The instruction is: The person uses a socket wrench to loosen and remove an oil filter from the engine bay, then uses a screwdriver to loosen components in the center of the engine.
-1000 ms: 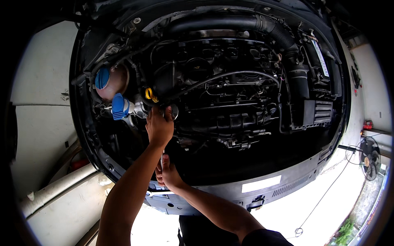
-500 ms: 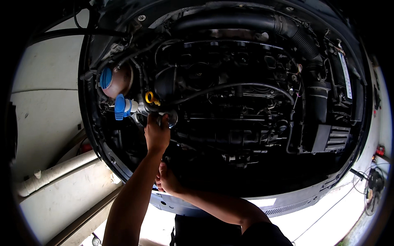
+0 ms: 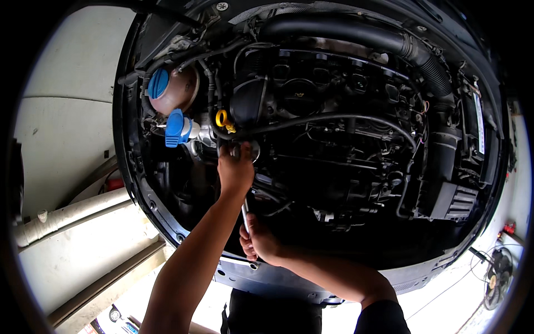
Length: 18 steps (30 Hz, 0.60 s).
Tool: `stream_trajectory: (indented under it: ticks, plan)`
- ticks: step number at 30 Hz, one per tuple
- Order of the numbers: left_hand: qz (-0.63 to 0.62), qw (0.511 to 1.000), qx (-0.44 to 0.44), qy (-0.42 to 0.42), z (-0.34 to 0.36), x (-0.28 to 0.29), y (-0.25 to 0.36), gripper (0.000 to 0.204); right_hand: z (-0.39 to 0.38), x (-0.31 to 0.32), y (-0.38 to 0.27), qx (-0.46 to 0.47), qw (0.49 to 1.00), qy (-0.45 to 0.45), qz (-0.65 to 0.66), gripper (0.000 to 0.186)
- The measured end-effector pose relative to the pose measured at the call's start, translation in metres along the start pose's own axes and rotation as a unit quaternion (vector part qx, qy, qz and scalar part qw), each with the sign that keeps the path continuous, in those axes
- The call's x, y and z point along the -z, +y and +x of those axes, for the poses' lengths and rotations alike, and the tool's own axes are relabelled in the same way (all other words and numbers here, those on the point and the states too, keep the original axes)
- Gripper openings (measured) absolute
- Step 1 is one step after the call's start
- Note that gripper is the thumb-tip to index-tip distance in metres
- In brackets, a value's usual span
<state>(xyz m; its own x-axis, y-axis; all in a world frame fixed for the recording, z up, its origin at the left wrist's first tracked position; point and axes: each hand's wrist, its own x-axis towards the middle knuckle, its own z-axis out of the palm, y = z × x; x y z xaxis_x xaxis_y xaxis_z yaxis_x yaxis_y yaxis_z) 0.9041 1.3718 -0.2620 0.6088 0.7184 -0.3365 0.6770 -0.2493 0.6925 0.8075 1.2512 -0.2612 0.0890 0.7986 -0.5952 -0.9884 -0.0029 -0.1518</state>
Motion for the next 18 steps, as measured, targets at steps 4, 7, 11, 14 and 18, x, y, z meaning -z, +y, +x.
stream_trajectory:
  ticks: [4,7,11,14,18]
  plan:
    - [-0.119,0.992,-0.007,-0.035,0.020,0.004,-0.023,0.045,0.009,-0.024,0.016,0.071,0.984,0.158,-0.048,0.060]
    - [-0.192,0.970,0.086,-0.126,0.024,0.013,-0.017,0.048,0.015,-0.039,0.017,0.102,0.978,0.182,-0.028,0.060]
    - [-0.225,0.959,0.079,-0.151,0.022,0.014,-0.012,0.031,0.016,-0.039,0.022,0.128,0.974,0.182,-0.028,0.058]
    - [-0.251,0.942,0.119,-0.189,0.033,0.020,-0.014,0.040,0.009,-0.035,0.017,0.124,0.978,0.161,-0.040,0.056]
    - [-0.231,0.931,0.186,-0.212,0.023,0.025,-0.003,0.010,0.012,-0.044,0.020,0.122,0.971,0.202,-0.041,0.055]
